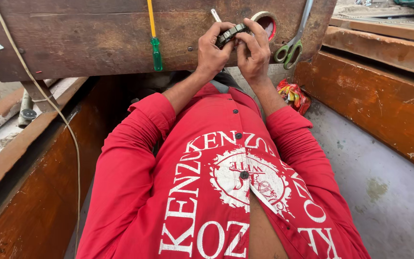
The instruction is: The person sits on the floor and works on a circular electrical component, likely a stator, using a screwdriver and scissors. They manipulate the component, apply tape, and adjust parts while seated at a wooden table.
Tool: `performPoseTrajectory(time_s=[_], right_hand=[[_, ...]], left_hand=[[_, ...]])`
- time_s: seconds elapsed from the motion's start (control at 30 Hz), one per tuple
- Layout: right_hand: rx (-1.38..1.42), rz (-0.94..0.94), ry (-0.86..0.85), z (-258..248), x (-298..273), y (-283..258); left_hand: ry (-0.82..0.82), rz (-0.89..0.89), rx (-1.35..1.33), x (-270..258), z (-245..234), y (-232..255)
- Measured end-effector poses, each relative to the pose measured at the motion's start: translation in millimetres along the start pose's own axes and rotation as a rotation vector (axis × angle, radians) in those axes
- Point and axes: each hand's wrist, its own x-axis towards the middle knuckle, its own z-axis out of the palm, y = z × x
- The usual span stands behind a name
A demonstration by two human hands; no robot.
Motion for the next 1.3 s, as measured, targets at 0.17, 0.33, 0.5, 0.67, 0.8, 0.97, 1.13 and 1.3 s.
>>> performPoseTrajectory(time_s=[0.17, 0.33, 0.5, 0.67, 0.8, 0.97, 1.13, 1.3], right_hand=[[-0.085, -0.09, -0.022, 0, 4, 5], [-0.126, -0.14, -0.005, -4, 3, -4], [-0.043, -0.149, 0.002, -8, -1, -12], [-0.052, -0.232, -0.032, -10, 16, -9], [-0.002, -0.118, -0.034, -7, 3, -13], [0.073, 0.048, 0.036, 6, 1, -14], [0.056, -0.001, 0.051, 4, -8, -6], [-0.015, -0.089, 0.016, -9, 3, -2]], left_hand=[[-0.058, 0.097, 0.097, 3, -8, 6], [-0.118, 0.197, 0.221, 10, -10, 7], [-0.137, 0.253, 0.243, -8, -19, -2], [-0.191, 0.238, 0.356, 19, -19, 1], [-0.3, 0.128, 0.378, 24, -22, 1], [-0.268, 0.273, 0.32, 28, -31, 1], [-0.284, 0.232, 0.342, 19, -24, 0], [-0.32, 0.144, 0.1, 24, -25, 17]])
